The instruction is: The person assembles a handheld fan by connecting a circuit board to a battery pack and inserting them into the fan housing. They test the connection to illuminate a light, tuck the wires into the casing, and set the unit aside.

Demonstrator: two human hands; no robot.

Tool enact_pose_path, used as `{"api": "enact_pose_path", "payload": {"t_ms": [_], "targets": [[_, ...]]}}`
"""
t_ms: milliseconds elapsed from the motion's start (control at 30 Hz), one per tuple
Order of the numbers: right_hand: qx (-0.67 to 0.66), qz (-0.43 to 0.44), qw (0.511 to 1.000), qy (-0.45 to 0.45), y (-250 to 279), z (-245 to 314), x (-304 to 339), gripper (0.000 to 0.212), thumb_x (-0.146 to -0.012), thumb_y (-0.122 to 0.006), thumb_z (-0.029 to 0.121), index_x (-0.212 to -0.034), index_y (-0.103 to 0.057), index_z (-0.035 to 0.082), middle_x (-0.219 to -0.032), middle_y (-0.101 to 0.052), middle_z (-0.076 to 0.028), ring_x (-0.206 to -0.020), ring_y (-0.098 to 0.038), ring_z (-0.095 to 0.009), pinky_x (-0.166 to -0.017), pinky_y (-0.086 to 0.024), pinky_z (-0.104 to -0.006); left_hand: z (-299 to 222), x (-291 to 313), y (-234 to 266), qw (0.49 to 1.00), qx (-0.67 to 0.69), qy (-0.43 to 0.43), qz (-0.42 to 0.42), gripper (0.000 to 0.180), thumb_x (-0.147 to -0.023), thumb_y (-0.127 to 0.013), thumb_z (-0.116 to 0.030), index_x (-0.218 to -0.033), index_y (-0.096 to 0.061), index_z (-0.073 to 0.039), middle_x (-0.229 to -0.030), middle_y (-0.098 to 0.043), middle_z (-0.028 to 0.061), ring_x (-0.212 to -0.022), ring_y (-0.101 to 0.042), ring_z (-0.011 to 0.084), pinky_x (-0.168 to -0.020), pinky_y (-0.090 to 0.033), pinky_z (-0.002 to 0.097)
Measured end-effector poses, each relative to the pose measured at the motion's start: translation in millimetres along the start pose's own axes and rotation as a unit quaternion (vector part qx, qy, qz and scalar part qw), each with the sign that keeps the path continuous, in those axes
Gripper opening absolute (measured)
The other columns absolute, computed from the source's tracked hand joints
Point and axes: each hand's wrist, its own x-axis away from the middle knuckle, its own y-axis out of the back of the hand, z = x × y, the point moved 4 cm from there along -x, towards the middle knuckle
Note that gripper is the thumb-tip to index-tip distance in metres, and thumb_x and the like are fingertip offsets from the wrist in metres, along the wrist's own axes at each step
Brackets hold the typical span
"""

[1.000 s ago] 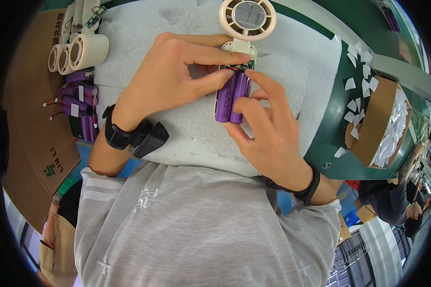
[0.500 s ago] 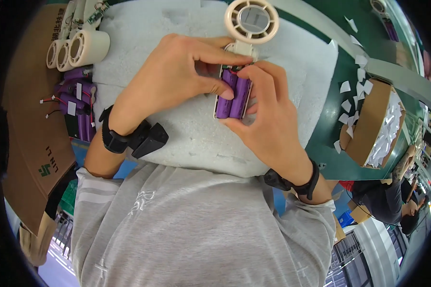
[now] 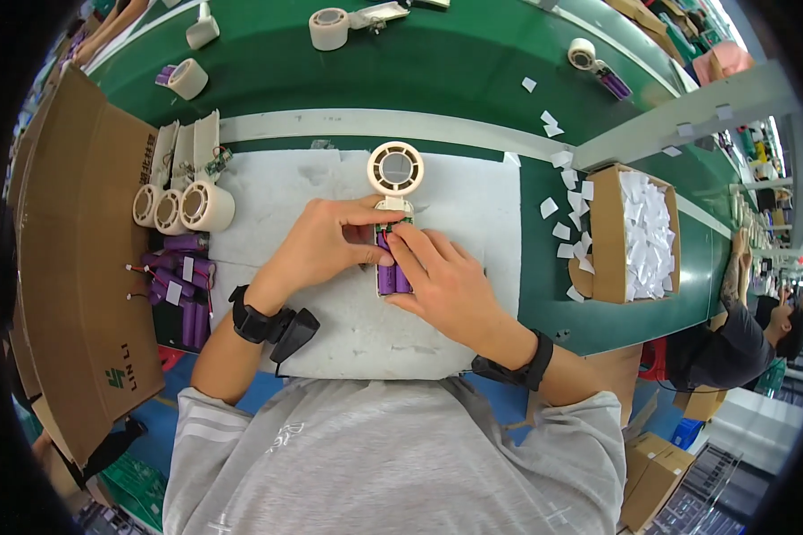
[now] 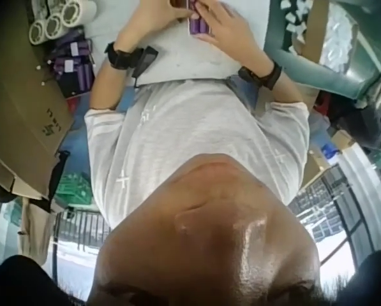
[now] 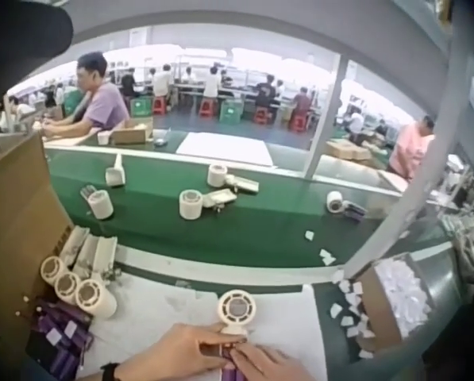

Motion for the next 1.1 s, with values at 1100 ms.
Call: {"api": "enact_pose_path", "payload": {"t_ms": [1100], "targets": [[0.312, -0.044, 0.949, 0.012, 3, -297, -298, 0.064, -0.068, -0.067, 0.007, -0.130, -0.053, 0.020, -0.139, -0.042, -0.020, -0.116, -0.053, -0.041, -0.096, -0.046, -0.0426, 10, -2, 10, 0.983, -0.040, -0.093, -0.156, 0.025, -0.078, -0.069, -0.006, -0.103, -0.067, -0.006, -0.114, -0.061, 0.0138, -0.100, -0.060, 0.0309, -0.081, -0.051, 0.0357]]}}
